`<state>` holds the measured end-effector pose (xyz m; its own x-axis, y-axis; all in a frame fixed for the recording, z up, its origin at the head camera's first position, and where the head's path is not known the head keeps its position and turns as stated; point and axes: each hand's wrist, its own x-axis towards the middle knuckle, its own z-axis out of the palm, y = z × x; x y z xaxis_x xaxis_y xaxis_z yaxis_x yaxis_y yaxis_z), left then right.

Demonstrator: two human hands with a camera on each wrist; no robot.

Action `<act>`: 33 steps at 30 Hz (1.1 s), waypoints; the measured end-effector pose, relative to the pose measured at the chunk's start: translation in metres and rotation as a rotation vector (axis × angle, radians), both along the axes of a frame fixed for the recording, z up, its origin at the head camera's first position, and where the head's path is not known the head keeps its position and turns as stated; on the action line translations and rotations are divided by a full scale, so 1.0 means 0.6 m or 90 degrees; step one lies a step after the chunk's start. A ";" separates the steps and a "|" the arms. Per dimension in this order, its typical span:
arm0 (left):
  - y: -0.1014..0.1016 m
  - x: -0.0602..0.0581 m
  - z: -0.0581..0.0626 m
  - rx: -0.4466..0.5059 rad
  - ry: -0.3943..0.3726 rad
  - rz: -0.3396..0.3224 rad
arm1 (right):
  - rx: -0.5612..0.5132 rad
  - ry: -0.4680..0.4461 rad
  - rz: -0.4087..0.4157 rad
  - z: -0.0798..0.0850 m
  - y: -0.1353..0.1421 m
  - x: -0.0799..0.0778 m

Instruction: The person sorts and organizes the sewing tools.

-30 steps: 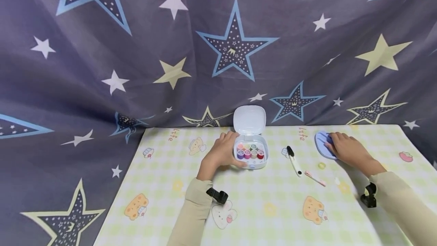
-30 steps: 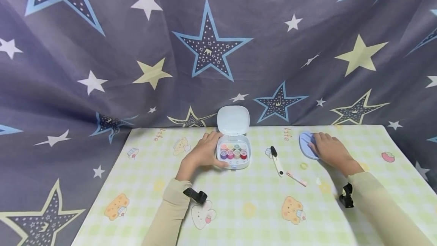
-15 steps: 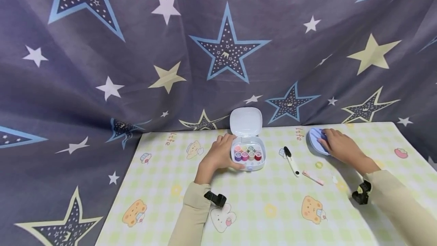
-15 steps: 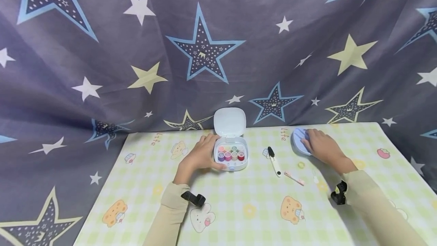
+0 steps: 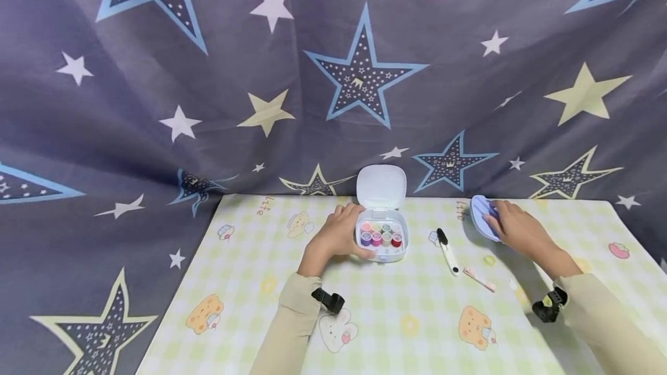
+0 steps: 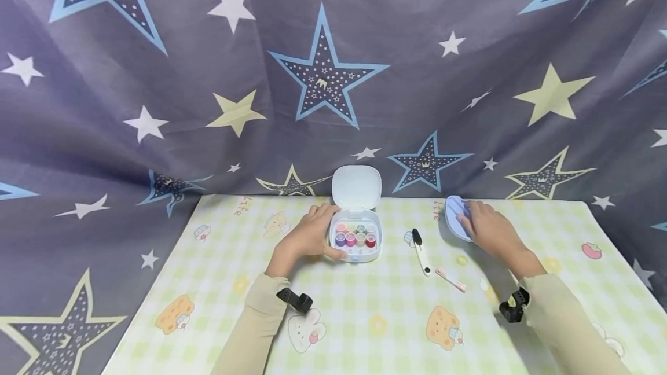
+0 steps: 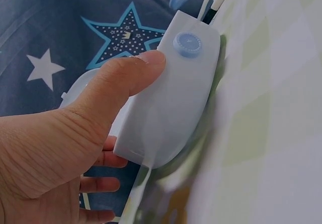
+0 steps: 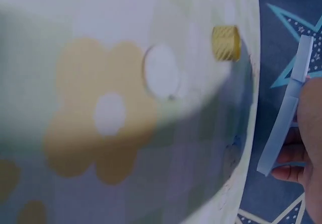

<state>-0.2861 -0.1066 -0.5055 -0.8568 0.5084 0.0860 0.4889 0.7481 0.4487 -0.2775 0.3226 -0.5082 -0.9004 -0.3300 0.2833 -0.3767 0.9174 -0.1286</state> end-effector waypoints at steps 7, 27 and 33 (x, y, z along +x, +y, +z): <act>0.003 -0.001 0.002 -0.016 -0.008 -0.007 | -0.036 0.050 0.029 0.010 -0.019 0.009; -0.005 -0.007 0.013 -0.032 -0.026 0.005 | -0.016 0.081 0.147 0.084 -0.192 0.006; -0.001 -0.010 0.011 -0.044 -0.024 0.004 | -0.010 0.061 0.143 0.079 -0.231 0.006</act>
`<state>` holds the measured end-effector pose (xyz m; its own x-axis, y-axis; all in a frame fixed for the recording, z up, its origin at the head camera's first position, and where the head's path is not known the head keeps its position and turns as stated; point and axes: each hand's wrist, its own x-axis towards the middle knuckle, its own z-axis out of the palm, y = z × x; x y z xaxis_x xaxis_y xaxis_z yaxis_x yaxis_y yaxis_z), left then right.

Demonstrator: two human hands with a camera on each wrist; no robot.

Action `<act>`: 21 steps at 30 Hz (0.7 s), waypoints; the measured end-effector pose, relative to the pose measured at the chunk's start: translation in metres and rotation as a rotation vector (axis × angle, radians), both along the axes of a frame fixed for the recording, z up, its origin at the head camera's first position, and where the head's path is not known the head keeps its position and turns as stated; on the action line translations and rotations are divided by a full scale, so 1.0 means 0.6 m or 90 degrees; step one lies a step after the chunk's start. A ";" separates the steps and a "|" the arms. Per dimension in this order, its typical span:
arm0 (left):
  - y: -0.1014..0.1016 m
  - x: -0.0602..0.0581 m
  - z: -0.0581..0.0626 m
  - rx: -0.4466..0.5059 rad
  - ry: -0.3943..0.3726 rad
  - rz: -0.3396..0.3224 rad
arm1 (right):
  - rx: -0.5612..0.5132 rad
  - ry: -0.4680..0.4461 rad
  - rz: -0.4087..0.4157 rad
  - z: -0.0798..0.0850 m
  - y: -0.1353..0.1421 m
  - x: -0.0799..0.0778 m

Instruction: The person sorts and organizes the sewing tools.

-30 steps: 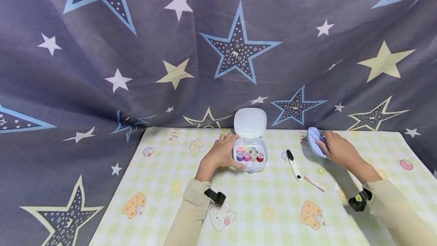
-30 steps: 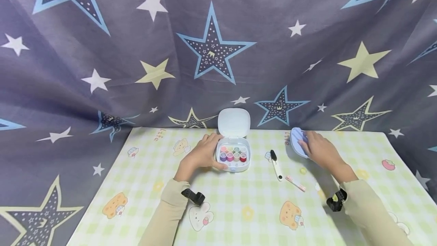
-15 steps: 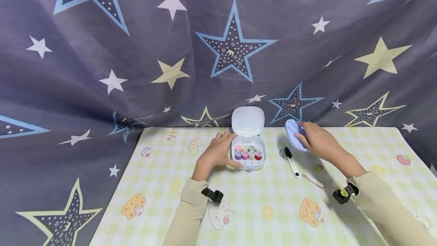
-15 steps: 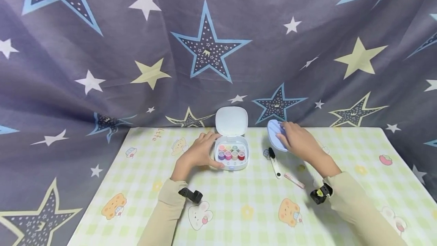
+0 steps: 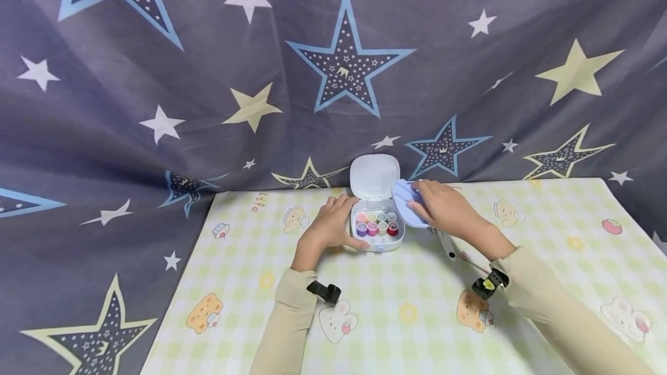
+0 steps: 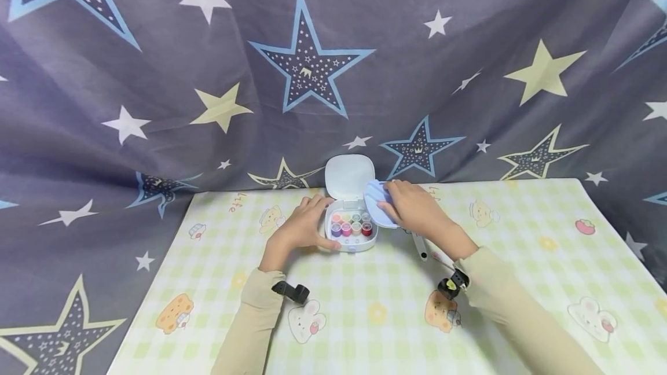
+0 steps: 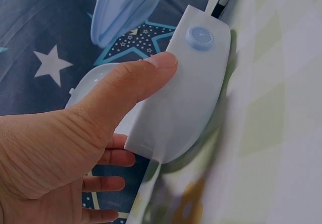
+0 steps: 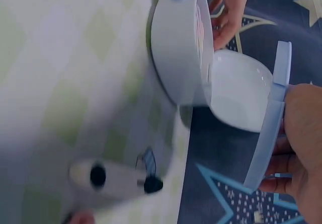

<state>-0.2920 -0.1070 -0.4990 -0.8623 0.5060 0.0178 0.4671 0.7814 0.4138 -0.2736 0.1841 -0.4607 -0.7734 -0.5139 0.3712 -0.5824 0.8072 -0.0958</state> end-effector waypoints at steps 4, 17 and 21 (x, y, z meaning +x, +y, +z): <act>0.001 -0.002 0.000 -0.005 0.003 -0.003 | 0.012 -0.014 -0.004 -0.003 -0.022 -0.001; 0.004 -0.005 0.001 0.000 0.004 -0.005 | 0.023 -0.004 0.001 -0.013 -0.083 -0.001; 0.002 -0.004 -0.002 0.001 0.007 -0.008 | 0.047 -0.001 0.002 -0.021 -0.099 0.003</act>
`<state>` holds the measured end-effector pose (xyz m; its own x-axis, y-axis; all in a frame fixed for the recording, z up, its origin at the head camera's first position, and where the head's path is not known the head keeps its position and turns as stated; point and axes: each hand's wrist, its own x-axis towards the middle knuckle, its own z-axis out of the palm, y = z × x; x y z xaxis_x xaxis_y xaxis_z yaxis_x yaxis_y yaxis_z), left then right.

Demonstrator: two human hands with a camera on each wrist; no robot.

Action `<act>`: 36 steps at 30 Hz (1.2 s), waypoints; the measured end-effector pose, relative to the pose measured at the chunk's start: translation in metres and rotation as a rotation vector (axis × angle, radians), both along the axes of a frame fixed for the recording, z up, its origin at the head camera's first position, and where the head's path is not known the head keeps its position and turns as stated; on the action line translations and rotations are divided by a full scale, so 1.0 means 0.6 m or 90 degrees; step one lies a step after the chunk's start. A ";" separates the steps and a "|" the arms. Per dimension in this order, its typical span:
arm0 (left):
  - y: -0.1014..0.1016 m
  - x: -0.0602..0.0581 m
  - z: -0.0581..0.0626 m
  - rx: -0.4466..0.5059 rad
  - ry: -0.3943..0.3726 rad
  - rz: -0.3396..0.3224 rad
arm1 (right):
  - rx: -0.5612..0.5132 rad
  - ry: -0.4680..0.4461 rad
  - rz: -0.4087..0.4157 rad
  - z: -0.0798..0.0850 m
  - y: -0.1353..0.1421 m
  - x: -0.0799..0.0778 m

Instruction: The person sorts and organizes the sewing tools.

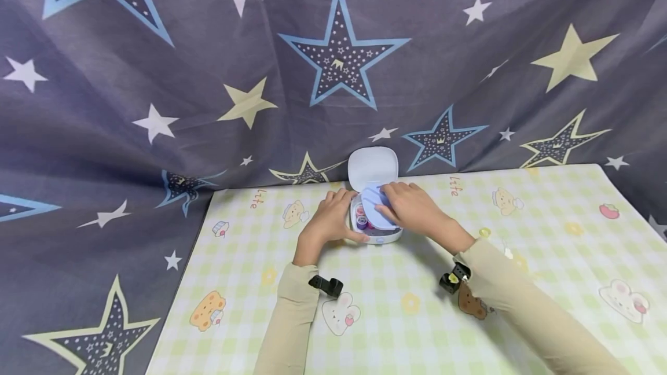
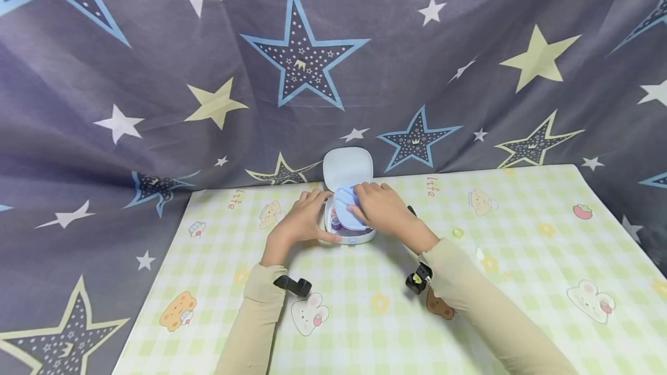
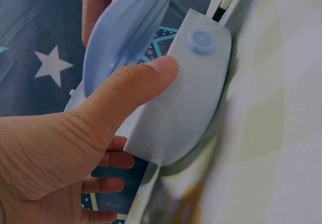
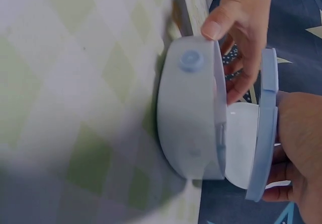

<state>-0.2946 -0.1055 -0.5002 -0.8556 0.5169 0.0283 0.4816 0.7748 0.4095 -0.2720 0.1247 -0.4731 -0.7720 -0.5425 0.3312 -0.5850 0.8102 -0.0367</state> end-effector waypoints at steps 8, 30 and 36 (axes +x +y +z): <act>-0.004 -0.001 0.007 0.003 0.006 0.003 | 0.027 0.023 0.020 -0.009 -0.020 -0.012; 0.001 -0.005 0.002 -0.004 0.034 -0.015 | 0.041 0.025 -0.014 -0.036 -0.037 -0.019; -0.003 0.003 -0.002 -0.006 0.015 -0.008 | 0.037 0.026 -0.017 -0.043 -0.045 -0.013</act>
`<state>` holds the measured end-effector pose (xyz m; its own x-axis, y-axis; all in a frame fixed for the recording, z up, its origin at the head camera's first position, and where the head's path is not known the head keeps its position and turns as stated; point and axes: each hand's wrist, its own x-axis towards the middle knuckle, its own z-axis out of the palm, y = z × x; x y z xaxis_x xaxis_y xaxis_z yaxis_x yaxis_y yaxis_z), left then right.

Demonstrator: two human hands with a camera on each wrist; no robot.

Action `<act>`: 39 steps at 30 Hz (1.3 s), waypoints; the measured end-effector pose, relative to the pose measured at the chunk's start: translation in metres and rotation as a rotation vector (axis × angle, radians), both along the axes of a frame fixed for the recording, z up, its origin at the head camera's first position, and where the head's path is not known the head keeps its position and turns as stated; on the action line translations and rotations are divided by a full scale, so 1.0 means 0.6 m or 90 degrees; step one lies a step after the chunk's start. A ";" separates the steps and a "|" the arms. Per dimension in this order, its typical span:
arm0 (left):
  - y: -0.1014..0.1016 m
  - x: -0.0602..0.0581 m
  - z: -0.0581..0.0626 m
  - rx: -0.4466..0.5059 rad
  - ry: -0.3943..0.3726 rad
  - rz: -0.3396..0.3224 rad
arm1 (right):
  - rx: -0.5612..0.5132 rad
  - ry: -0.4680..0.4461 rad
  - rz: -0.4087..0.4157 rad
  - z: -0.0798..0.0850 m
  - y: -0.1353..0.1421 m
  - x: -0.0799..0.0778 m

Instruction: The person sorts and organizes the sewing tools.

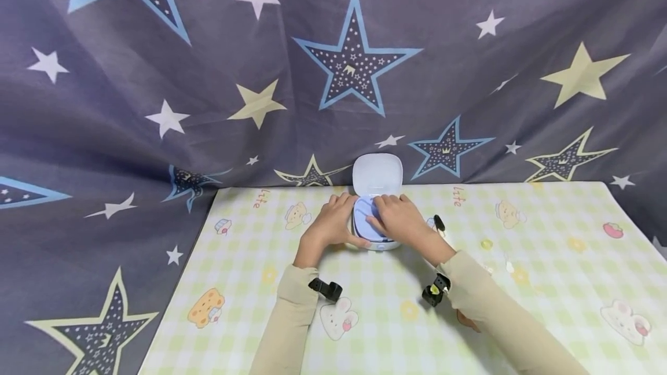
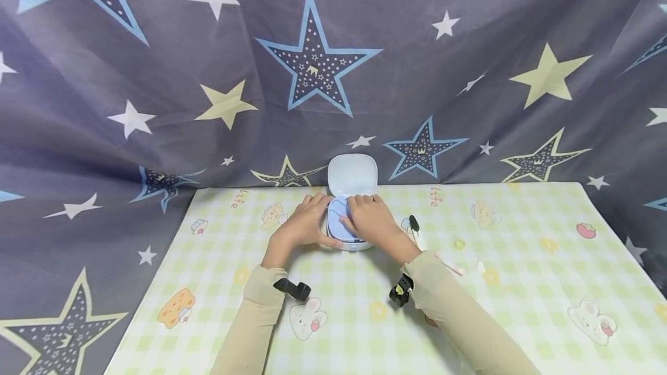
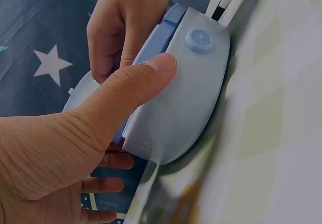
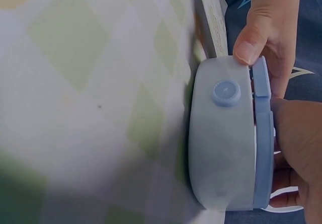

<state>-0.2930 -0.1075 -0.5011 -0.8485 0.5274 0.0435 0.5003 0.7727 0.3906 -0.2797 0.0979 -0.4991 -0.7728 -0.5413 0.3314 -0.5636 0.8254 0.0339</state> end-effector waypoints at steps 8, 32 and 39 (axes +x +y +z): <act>0.000 0.004 -0.002 0.000 0.008 -0.006 | -0.014 0.002 -0.021 -0.007 -0.006 0.011; 0.001 0.006 0.002 0.006 0.006 0.003 | 0.012 0.004 -0.028 -0.005 -0.009 0.012; -0.003 0.006 0.006 0.007 0.015 0.008 | 0.013 0.013 -0.009 0.004 -0.014 0.006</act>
<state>-0.2894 -0.1094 -0.4973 -0.8534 0.5166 0.0693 0.5002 0.7746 0.3870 -0.2762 0.0895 -0.4967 -0.7741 -0.5368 0.3356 -0.5505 0.8326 0.0619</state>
